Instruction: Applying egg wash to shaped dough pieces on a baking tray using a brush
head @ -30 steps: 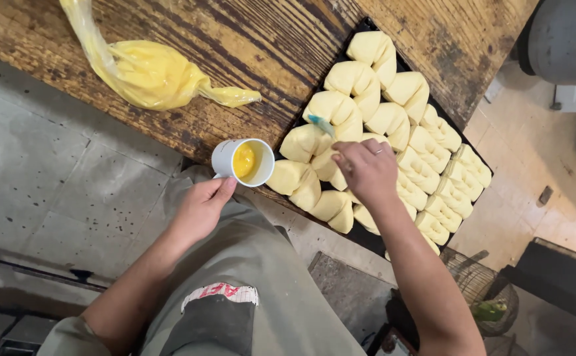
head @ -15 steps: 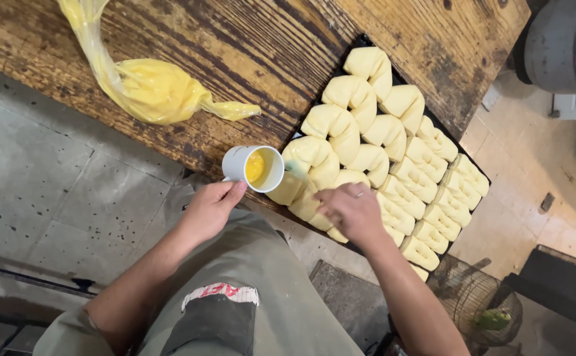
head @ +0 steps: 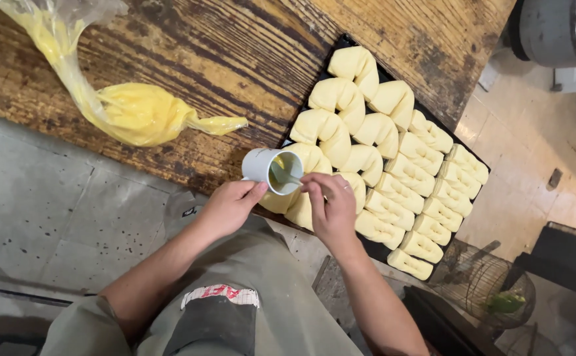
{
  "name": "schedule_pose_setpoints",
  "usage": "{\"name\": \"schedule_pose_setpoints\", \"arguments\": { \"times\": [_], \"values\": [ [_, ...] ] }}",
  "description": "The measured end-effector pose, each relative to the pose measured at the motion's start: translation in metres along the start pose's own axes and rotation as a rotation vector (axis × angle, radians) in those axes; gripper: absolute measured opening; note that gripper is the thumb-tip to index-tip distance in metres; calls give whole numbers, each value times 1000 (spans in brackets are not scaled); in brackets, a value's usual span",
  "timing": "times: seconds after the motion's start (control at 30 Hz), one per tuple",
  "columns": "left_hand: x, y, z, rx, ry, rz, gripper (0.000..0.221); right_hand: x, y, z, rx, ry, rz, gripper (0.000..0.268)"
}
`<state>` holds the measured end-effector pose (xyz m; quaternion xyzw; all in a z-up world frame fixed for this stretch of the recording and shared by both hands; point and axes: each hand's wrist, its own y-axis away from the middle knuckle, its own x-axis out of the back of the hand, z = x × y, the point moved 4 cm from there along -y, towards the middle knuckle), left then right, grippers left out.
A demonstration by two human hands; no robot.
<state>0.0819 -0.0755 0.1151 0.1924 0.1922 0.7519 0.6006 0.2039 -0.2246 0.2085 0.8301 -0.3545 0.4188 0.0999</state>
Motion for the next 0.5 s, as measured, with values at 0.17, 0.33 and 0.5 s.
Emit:
{"name": "schedule_pose_setpoints", "arguments": {
  "times": [0.17,0.33,0.5],
  "values": [
    [15,-8,47,11,-2,-60,57,0,1,45,-131,-16,-60,17],
    [12,-26,19,28,-49,-90,52,41,-28,78,-206,-163,152,40],
    [20,-31,12,55,-63,-75,50,32,-65,99,-42,-31,151,28]
  ]
}}
